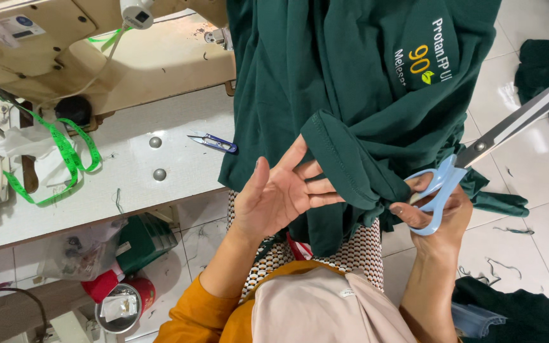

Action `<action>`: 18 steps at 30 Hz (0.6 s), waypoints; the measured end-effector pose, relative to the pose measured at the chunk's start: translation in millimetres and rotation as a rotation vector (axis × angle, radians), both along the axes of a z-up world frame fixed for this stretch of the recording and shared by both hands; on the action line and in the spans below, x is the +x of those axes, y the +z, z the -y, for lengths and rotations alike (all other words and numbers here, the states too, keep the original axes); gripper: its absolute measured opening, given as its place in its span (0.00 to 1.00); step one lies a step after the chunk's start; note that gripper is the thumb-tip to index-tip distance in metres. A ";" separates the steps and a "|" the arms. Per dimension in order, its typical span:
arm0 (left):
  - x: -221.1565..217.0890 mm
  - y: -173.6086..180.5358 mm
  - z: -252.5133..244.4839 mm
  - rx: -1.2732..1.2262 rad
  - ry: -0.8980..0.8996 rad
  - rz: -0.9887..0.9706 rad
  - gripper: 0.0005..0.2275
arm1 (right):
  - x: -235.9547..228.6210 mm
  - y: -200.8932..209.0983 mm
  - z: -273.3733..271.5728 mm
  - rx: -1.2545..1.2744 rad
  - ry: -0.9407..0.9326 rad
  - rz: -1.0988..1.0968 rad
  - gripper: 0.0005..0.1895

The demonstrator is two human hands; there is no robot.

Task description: The person uses scissors to trim loose threads from the hem and seams of a dark green jacket. They repeatedly pull threads taut and cut them close to the fabric, working along the bottom edge and side seams.

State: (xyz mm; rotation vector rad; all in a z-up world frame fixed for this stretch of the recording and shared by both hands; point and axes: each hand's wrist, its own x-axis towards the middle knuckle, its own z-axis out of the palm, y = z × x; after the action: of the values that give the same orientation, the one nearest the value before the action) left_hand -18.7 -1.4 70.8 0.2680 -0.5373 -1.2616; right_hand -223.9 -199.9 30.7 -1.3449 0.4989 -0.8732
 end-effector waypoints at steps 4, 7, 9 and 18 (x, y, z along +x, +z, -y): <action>-1.9 5.7 1.1 0.016 -0.002 0.018 0.41 | 1.0 3.3 -2.2 -0.023 0.004 -0.034 0.23; -2.9 2.6 2.2 -0.017 -0.001 0.082 0.39 | 2.6 5.6 -4.9 -0.036 -0.017 -0.111 0.23; -5.4 -0.2 3.8 0.022 0.133 0.222 0.41 | 2.7 5.2 -6.9 -0.083 -0.024 -0.161 0.24; -24.8 29.2 -12.8 0.223 -0.022 0.643 0.09 | 34.3 28.5 -23.3 -0.190 -0.597 -0.210 0.04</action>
State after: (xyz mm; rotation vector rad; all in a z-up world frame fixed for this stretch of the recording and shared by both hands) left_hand -43.5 11.4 100.0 0.8738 -0.9463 -1.2480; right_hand -189.5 -176.6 59.2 -1.4938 1.0351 -1.2941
